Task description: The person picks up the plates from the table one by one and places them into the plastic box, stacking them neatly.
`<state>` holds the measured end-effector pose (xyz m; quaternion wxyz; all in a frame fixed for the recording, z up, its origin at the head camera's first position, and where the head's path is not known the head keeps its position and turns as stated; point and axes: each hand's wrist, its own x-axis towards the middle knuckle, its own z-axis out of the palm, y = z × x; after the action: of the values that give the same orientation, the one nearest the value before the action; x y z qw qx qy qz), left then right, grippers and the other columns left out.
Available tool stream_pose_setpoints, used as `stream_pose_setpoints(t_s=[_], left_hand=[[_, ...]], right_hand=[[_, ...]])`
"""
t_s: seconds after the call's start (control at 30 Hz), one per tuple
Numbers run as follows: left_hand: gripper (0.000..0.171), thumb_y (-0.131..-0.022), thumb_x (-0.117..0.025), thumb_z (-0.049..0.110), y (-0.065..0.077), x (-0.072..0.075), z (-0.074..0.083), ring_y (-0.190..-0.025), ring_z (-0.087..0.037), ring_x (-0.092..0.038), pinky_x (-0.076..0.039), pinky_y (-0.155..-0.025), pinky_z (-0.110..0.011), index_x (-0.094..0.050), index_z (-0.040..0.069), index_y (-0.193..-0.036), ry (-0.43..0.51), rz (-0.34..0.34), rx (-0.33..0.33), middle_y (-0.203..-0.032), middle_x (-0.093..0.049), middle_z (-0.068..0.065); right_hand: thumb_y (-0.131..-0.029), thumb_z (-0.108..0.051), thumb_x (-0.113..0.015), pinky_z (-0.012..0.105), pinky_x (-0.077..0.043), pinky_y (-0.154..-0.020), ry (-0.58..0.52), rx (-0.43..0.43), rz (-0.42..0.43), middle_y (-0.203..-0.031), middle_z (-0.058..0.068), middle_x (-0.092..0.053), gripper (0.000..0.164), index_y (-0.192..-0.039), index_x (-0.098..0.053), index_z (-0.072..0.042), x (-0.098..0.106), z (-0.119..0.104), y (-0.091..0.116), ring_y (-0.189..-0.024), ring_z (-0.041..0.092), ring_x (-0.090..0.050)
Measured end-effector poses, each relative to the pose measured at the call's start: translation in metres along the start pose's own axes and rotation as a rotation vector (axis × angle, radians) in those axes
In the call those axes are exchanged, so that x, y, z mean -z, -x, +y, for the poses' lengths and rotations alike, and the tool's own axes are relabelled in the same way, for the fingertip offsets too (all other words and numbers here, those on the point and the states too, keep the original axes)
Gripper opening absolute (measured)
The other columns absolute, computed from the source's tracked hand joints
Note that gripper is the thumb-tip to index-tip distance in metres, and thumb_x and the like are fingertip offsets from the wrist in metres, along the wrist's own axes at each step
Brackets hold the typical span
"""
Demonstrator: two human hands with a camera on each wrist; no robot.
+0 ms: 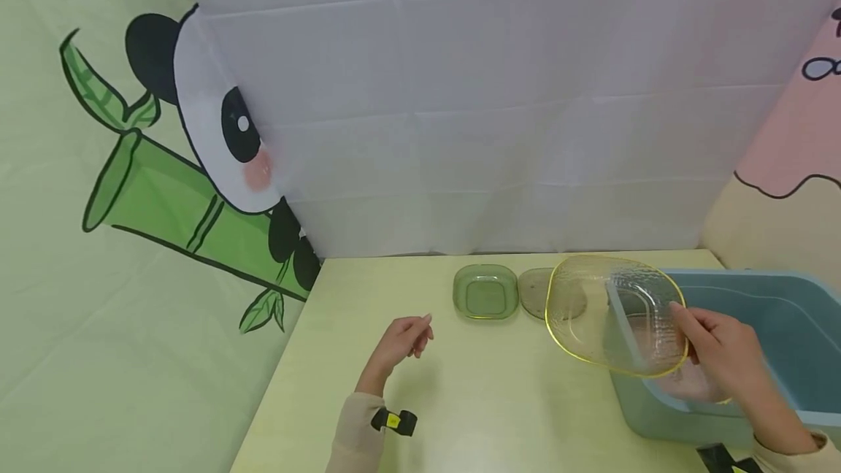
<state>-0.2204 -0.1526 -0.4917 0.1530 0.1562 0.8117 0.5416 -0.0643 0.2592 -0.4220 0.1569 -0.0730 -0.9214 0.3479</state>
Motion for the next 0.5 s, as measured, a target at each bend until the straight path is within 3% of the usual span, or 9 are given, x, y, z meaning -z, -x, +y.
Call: stream_pose_setpoints(t_s=[0.2,0.5], left_hand=[[0.047,-0.095,-0.046,0.039,-0.002,0.001,-0.010,-0.046,-0.007,-0.044,-0.034,-0.047,-0.020,-0.060,-0.004,-0.082,-0.004,0.007,0.010,-0.056,-0.048,0.005],[0.045,-0.094,-0.048,0.037,0.001,-0.003,-0.013,-0.047,-0.006,-0.042,-0.034,-0.047,-0.019,-0.060,-0.005,-0.083,-0.002,-0.006,0.039,-0.057,-0.048,0.005]], right_hand=[[-0.100,-0.037,-0.031,0.026,-0.028,-0.049,0.077,-0.035,-0.029,-0.055,-0.001,-0.047,0.049,-0.063,-0.048,-0.010,0.014,0.012,0.000,-0.047,0.009,-0.038],[-0.101,-0.034,-0.026,0.027,-0.026,-0.049,0.152,0.013,-0.046,-0.058,0.002,-0.047,0.049,-0.065,-0.049,-0.010,0.023,0.030,-0.008,-0.046,0.011,-0.034]])
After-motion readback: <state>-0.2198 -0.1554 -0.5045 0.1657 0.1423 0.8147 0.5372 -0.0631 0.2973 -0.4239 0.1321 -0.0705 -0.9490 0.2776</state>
